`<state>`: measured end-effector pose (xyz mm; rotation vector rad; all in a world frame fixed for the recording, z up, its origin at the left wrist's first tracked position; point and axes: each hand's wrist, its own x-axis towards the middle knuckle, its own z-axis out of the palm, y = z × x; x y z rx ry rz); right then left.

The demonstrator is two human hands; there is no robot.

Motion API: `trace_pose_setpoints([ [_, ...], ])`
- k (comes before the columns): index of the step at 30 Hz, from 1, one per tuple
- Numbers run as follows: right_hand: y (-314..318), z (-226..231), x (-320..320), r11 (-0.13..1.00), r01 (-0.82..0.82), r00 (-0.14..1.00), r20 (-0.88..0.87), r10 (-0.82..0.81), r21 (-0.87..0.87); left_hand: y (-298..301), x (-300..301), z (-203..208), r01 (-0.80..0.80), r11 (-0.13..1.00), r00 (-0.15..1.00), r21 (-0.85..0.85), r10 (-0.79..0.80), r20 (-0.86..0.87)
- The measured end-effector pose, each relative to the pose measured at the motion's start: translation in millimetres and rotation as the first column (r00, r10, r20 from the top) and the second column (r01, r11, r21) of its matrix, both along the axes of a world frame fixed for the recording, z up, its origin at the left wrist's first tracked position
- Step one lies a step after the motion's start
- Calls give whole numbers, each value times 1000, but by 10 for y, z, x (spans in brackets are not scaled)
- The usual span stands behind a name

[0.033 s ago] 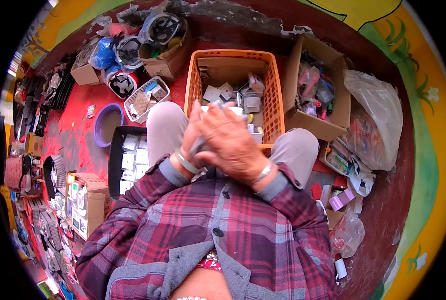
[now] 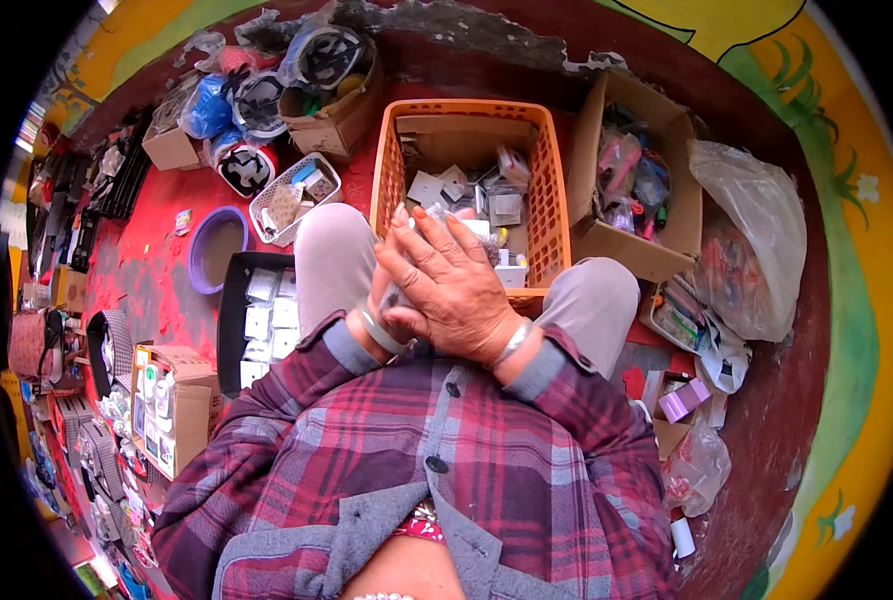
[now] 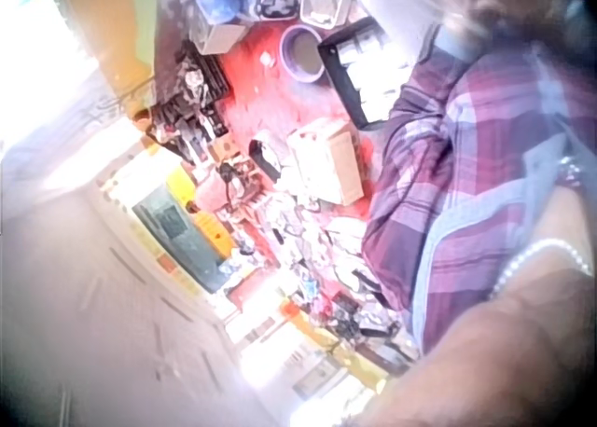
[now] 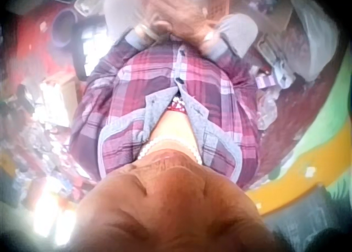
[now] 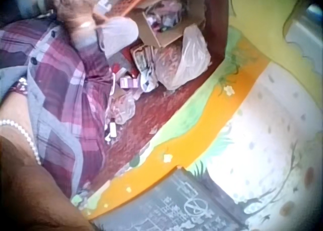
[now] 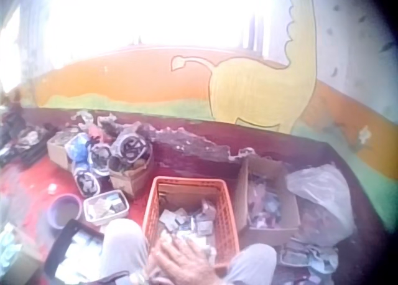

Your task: The person picks up electrical wall switches from a tray, wipes them with a cloth, and places them into an orange basket.

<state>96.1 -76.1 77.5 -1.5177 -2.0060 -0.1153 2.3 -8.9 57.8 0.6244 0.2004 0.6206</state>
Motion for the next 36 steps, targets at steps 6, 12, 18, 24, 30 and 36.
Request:
trace_pose_setpoints([
  [6, 114, -67, -1, 995, 95, 987, -130, -94, 5, 128, -8, -325, 211, 887, 963, -411, -117, 242],
  [12, 176, -174, 308, 969, 223, 829, -502, -246, -105, 68, -55, -315, 187, 963, 972, -195, -211, -109],
  [18, -67, -1015, 1043, 843, 351, 383, -759, -527, -408, 279, -147, -109, 323, 910, 946, -261, -308, 97],
  [24, -47, -88, 606, 929, 365, 413, -883, -223, -64, 332, -174, -90, 239, 916, 971, -321, -222, 87],
  [30, 79, -217, 178, 988, 152, 957, -256, -139, 32, 166, -16, -95, 194, 899, 981, -392, -182, 70],
  [36, 103, -41, -200, 991, -120, 983, -145, 110, -64, 231, -97, -530, 121, 988, 989, -99, -129, -78],
])
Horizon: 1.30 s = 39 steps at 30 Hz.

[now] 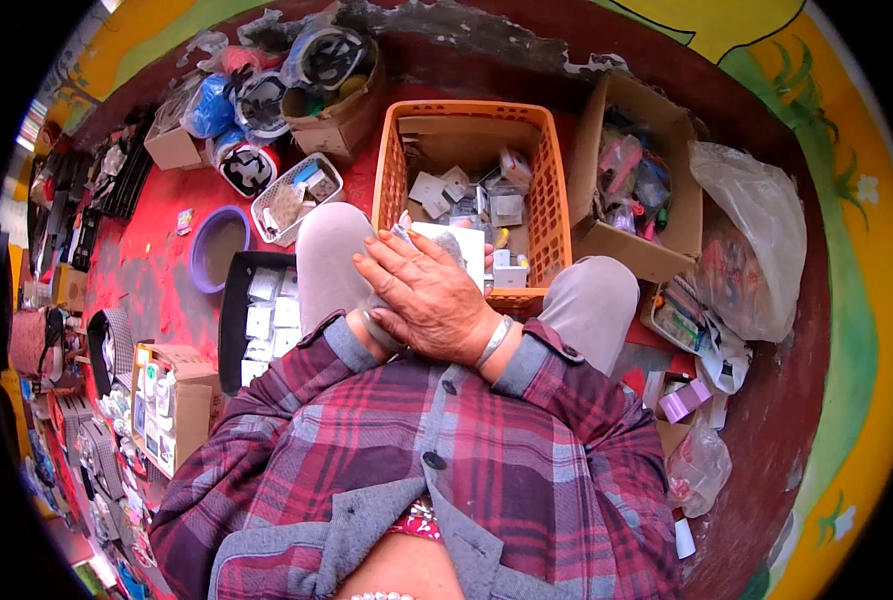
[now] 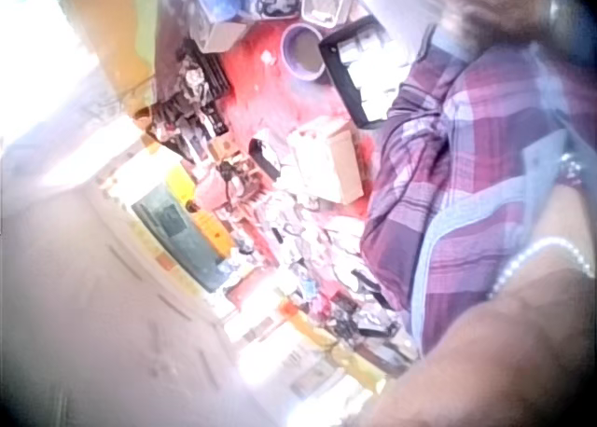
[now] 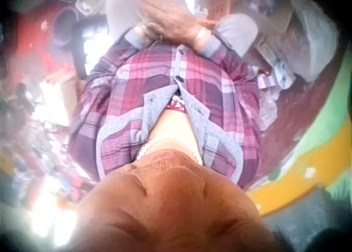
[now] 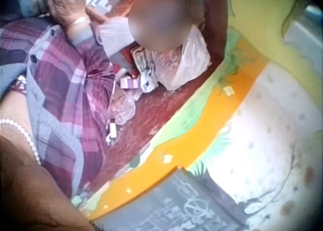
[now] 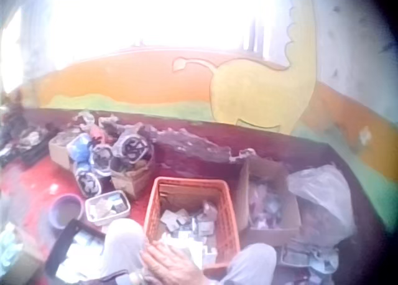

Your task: The person picks up electrical wall switches from a tray, wipes them with a cloth, and places them into an orange basket.

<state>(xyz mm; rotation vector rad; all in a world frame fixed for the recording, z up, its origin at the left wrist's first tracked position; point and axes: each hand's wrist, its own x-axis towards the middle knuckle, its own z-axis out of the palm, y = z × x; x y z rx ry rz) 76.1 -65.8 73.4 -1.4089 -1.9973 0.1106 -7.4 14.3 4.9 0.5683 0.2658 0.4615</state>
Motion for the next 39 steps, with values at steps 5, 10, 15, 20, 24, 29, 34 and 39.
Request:
trace_pose_setpoints([
  [5, 100, -43, 230, 990, 123, 992, 8, -124, 73, -111, 29, 64, -95, 845, 980, 526, 172, -99],
  [10, -13, -422, 723, 924, 355, 815, -436, -382, -146, 40, -62, 261, 196, 945, 969, -261, -147, 197],
  [15, -296, -910, 1107, 796, 392, 327, -739, -589, -461, 162, -65, 510, 129, 974, 968, -185, -83, 236],
  [20, -230, 94, 565, 883, 470, 716, -584, -382, -1, 149, -27, 429, 40, 967, 993, -250, -10, 119],
  [24, -16, 153, 95, 994, 29, 994, 103, -39, 101, 34, 64, 142, 186, 941, 920, -283, -65, 387],
  [29, -38, -190, 312, 977, 163, 979, -148, -142, 140, 137, -55, 370, 14, 971, 980, -239, 34, 195],
  [34, -243, -880, 796, 805, 410, 527, -609, -593, -429, 335, -141, 560, -76, 973, 967, -219, 126, 222],
  [39, -321, -562, 821, 819, -117, 151, -825, -545, -562, 295, -152, 495, -54, 974, 965, -221, 108, 240],
])
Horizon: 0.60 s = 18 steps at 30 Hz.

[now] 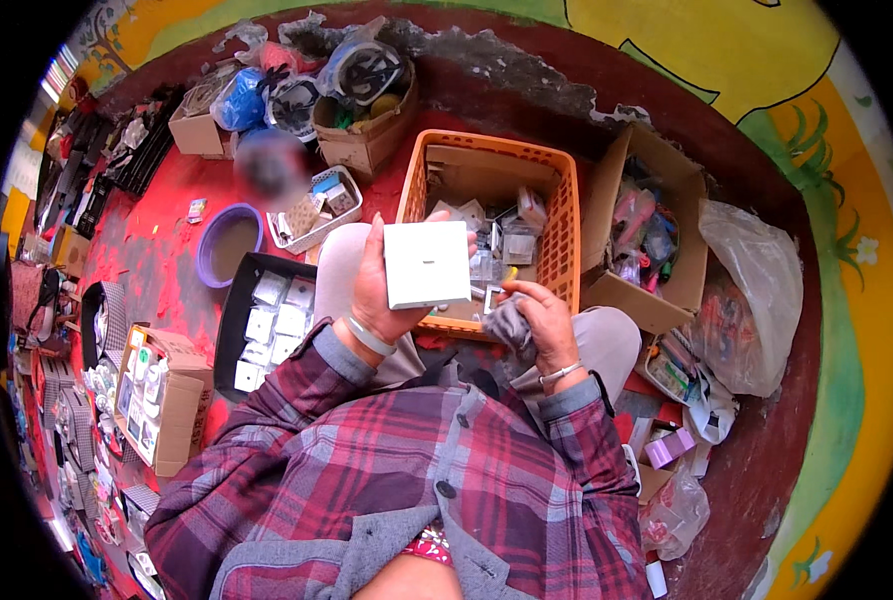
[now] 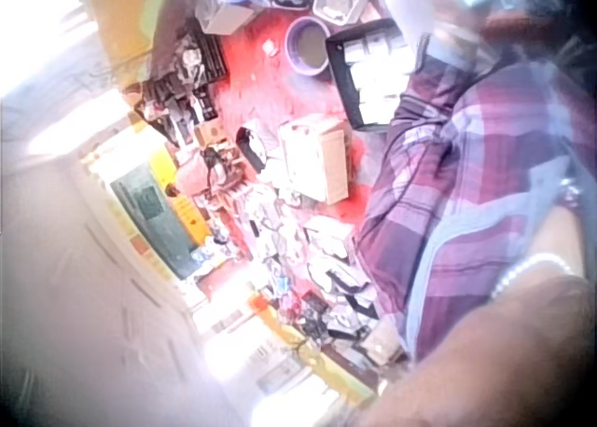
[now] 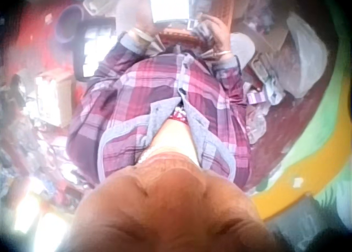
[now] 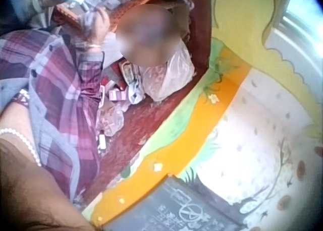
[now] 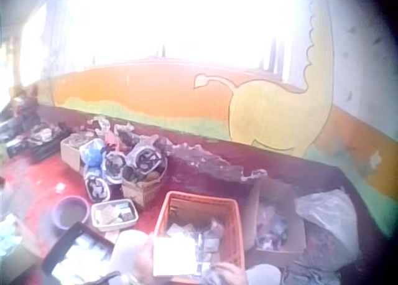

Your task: The person picks up electrical wall switches from a tray, wipes them with a cloth, and places them into an orange basket.

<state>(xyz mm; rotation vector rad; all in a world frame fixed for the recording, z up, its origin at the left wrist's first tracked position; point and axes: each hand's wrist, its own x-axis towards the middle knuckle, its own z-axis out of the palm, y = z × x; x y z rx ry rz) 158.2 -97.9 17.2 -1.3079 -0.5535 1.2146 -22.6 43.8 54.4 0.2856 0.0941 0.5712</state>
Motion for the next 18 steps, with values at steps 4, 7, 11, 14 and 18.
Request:
trace_pose_setpoints([
  [4, 107, -29, -206, 967, -212, 969, -97, 227, 142, -132, 28, -147, 69, 997, 997, 22, -69, 32],
  [7, 110, -170, -261, 973, -180, 980, -56, 190, 147, -129, 20, -235, 86, 991, 991, 101, -75, -108],
  [11, 21, -240, -261, 979, -180, 969, -156, 194, 99, -145, -5, -342, 24, 990, 966, 140, 13, -259],
  [14, 16, -187, -283, 981, -160, 972, -155, 176, 110, -124, -86, -356, -42, 989, 958, 140, 79, -277],
  [18, 139, -40, -370, 979, -191, 973, -119, 199, 78, -79, -398, -391, -41, 885, 956, 464, 169, -238],
])
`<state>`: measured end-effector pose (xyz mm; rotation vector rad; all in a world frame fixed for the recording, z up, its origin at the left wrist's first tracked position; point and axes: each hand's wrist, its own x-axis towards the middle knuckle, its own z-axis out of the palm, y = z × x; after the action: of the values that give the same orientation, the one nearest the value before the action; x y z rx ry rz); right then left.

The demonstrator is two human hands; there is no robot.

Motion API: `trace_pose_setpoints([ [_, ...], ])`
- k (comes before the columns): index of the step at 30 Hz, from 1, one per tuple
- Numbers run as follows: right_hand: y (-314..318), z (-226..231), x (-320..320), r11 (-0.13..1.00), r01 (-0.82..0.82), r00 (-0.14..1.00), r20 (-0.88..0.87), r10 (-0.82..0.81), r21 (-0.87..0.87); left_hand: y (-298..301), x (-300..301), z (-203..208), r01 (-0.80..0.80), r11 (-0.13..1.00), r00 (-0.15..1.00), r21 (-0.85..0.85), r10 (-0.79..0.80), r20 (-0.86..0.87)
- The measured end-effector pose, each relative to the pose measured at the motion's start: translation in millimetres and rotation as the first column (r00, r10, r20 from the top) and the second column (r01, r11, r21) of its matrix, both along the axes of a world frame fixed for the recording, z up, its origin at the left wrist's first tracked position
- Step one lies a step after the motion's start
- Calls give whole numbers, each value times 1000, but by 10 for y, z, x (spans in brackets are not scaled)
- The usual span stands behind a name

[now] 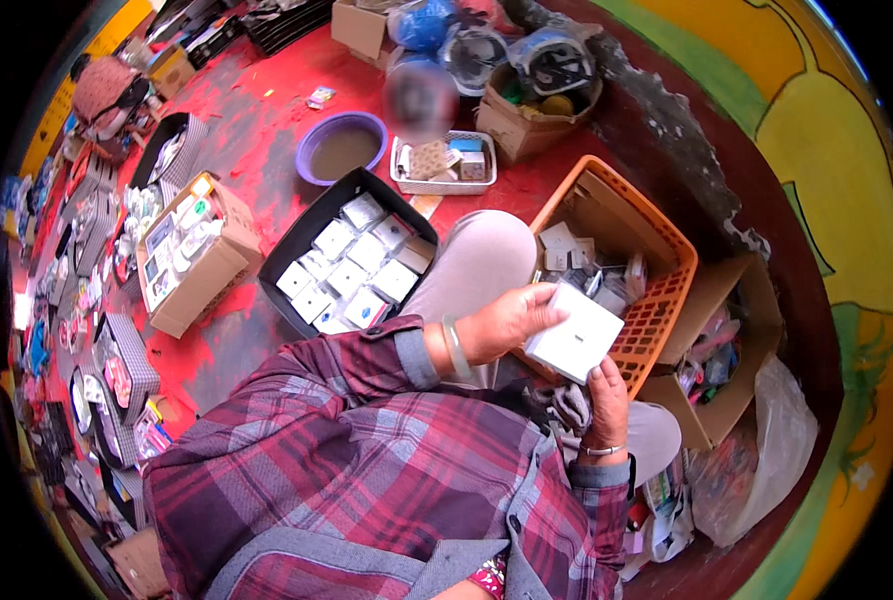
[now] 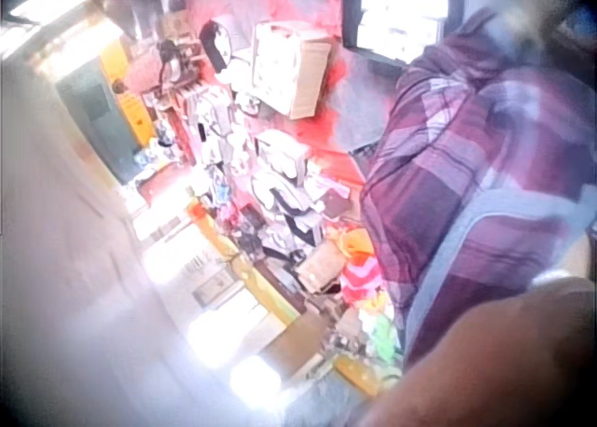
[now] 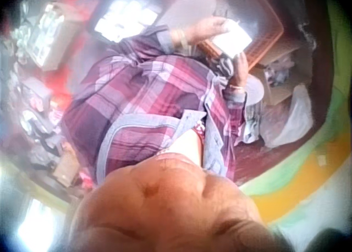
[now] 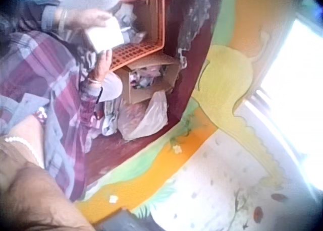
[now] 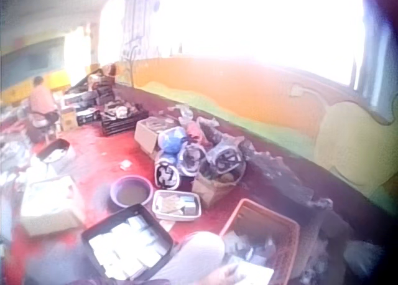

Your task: The person picks up electrical wall switches from a tray, wipes them with a cloth, and places them into an orange basket.

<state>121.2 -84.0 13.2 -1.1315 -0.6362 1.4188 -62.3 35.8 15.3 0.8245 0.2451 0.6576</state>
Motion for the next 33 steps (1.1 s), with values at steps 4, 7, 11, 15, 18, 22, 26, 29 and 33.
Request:
trace_pose_setpoints([
  [4, 122, 221, -201, 987, -154, 987, 57, 152, 38, 3, -324, 24, -90, 992, 995, 86, 92, -25],
  [7, 296, 279, -347, 951, -309, 949, 72, 307, 26, 156, -852, 67, -251, 963, 966, 101, 256, -40],
  [11, 392, 62, -396, 928, -359, 927, 76, 367, -97, 564, -1928, -593, -697, 717, 700, -34, 669, -250],
  [15, 469, -110, -511, 884, -427, 890, 84, 448, -192, 578, -3371, -1647, -958, 276, 283, -81, 858, -429],
  [18, 534, -218, -525, 846, -488, 848, 114, 518, -216, 320, -4066, -2340, -986, 160, 93, 39, 735, -671],
  [22, 582, -311, -548, 815, -507, 825, 116, 553, -281, 154, -4122, -2856, -962, 148, -97, 231, 602, -792],
  [26, 585, -353, -544, 814, -490, 830, 119, 545, -312, 190, -3655, -3157, -805, 305, -398, 509, 358, -845],
  [29, 618, -367, -543, 812, -489, 833, 104, 543, -319, 150, -3719, -3485, -756, 410, -396, 510, 333, -856],
  [33, 602, -350, -551, 812, -468, 836, 125, 535, -348, 107, -3692, -3549, -729, 460, -431, 507, 266, -862],
])
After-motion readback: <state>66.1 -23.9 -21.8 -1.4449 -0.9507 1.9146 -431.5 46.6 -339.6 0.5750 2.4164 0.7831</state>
